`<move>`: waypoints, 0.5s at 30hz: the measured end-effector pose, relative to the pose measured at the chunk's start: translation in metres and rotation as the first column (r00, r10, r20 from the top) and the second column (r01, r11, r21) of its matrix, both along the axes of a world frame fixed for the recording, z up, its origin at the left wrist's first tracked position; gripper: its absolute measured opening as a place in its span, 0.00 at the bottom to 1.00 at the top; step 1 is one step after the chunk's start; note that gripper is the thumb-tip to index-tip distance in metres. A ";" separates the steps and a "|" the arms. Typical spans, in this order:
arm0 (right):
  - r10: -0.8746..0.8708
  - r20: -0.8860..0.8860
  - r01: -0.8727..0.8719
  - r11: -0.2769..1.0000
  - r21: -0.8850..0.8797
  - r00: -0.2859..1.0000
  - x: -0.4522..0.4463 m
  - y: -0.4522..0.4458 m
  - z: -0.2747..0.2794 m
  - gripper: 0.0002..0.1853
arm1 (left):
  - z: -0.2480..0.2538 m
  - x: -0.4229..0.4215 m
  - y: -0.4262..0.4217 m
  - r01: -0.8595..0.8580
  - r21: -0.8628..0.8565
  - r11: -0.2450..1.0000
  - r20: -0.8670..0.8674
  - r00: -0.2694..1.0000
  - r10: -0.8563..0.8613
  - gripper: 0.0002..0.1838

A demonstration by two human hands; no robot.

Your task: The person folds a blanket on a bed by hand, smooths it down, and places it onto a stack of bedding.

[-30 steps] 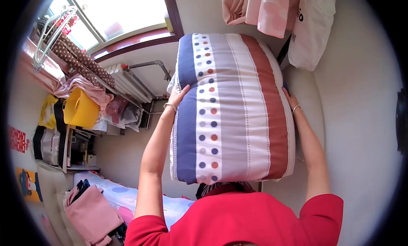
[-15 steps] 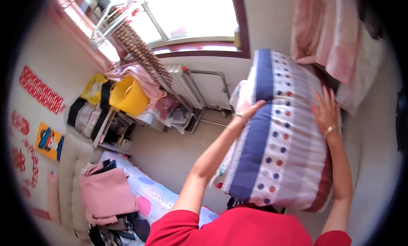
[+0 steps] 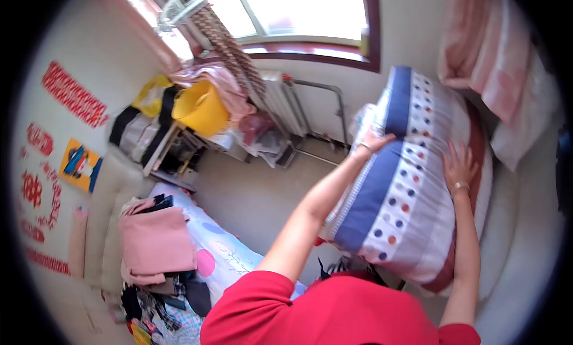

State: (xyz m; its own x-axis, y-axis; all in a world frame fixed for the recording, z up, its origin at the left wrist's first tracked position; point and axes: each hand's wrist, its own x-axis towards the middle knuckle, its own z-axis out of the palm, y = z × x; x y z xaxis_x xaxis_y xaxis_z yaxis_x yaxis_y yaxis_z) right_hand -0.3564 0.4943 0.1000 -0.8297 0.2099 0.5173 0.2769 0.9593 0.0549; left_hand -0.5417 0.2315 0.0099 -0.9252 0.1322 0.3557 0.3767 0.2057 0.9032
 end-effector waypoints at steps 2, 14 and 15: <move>0.012 0.011 -0.012 1.000 0.014 1.000 0.006 -0.003 0.009 0.28 | 0.007 0.002 -0.005 -0.008 -0.026 1.000 0.096 0.995 0.011 0.42; 0.103 0.033 -0.102 0.994 -0.047 0.994 0.019 0.041 0.057 0.30 | 0.060 -0.016 -0.062 0.091 0.184 0.979 0.351 0.924 -0.152 0.49; 0.110 0.042 -0.108 0.993 -0.047 0.993 0.022 0.044 0.062 0.30 | 0.061 -0.024 -0.061 0.159 0.205 0.966 0.205 0.958 -0.201 0.45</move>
